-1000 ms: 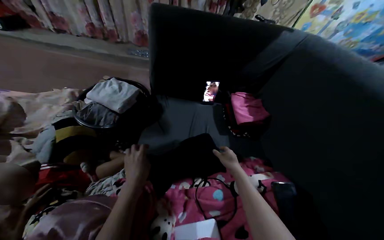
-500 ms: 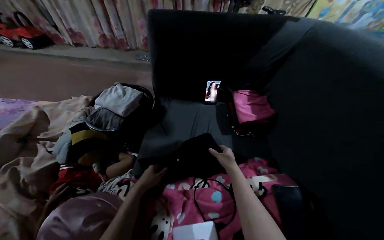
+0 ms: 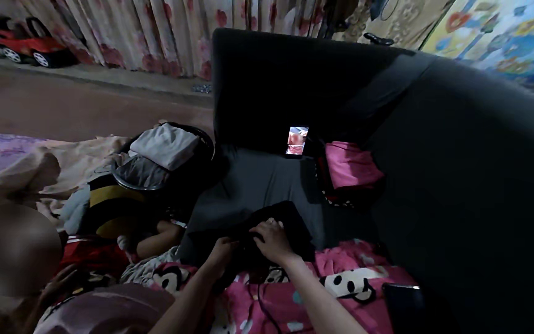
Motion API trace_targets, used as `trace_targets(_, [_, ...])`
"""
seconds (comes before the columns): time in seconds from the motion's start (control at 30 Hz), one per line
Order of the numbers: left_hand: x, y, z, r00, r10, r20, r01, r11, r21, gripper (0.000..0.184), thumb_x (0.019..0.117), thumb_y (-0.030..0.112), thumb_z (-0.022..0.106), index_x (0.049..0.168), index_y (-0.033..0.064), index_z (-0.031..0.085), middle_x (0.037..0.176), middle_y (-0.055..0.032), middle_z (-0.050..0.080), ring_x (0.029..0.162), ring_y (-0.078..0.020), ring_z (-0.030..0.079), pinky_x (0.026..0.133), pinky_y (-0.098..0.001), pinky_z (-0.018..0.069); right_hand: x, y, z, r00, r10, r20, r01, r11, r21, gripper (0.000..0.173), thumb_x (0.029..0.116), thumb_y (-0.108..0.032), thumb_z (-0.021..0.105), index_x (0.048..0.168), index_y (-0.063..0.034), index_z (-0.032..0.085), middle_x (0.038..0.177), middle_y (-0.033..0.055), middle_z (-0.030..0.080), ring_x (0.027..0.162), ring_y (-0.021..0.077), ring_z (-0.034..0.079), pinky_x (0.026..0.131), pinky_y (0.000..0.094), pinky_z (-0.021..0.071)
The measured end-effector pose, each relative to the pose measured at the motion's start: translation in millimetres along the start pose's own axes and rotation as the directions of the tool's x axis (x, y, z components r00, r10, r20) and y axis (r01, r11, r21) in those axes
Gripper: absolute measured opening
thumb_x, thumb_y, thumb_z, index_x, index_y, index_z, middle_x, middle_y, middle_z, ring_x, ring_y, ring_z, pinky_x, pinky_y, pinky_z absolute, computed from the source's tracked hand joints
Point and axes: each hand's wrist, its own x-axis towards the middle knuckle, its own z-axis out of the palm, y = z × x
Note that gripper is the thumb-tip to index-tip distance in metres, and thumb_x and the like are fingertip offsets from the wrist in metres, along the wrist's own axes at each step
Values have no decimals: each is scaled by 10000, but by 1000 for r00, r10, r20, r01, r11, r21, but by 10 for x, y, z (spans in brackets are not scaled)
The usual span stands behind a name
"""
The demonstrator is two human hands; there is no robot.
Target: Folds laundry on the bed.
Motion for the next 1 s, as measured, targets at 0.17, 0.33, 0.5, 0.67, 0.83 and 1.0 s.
trace_targets(0.17, [46, 48, 22, 997, 2, 79, -14, 987, 158, 227, 1058, 162, 540, 1138, -25, 641, 988, -94, 675, 853, -146, 641, 785, -343, 546, 90, -33, 42, 999, 18, 37, -16, 999, -43, 389, 1051, -196, 535, 1428, -218, 629, 1341, 75, 663, 1345, 303, 505, 1165, 530, 300])
trace_targets(0.33, [37, 156, 27, 993, 7, 117, -47, 938, 343, 236, 1063, 181, 542, 1135, -19, 642, 937, -73, 650, 781, -116, 617, 743, -307, 535, 95, -10, 69, 1000, 29, 4, -29, 999, -23, 335, 1042, -191, 546, 1349, -189, 680, 1306, 47, 686, 1310, 273, 534, 1148, 503, 321])
trace_targets(0.5, [59, 148, 7, 977, -19, 210, -80, 887, 455, 325, 1106, 252, 447, 1152, -20, 618, 863, -63, 602, 695, -123, 573, 691, -311, 518, 85, -59, 83, 998, 64, -30, -65, 998, -21, 364, 1026, -219, 590, 1387, -190, 624, 1266, 80, 696, 1277, 298, 557, 1122, 510, 346])
trace_targets(0.67, [67, 140, 15, 984, 33, 175, -118, 858, 500, 309, 1091, 247, 488, 1126, -16, 644, 868, -82, 633, 687, -138, 605, 697, -330, 543, 59, -34, 55, 1000, 26, -18, -26, 1000, -12, 295, 1043, -253, 570, 1297, -141, 671, 1225, 78, 704, 1255, 282, 565, 1118, 493, 351])
trace_targets(0.83, [4, 212, 32, 992, 56, 116, -112, 823, 557, 302, 1078, 224, 511, 1204, -28, 620, 1006, -148, 655, 830, -198, 659, 804, -385, 558, 60, 21, 74, 999, 2, -43, -1, 1000, 20, 330, 1032, -238, 574, 1342, -200, 679, 1278, 62, 700, 1276, 269, 557, 1126, 489, 341])
trace_targets(1.0, [-101, 285, 37, 972, 206, 116, -225, 655, 722, 359, 1076, 262, 508, 1288, -3, 625, 1224, -225, 654, 1167, -343, 635, 1034, -499, 483, 70, 35, 73, 999, 22, -39, -19, 998, 65, 362, 1023, -232, 590, 1374, -197, 668, 1314, 63, 691, 1303, 280, 549, 1150, 504, 336])
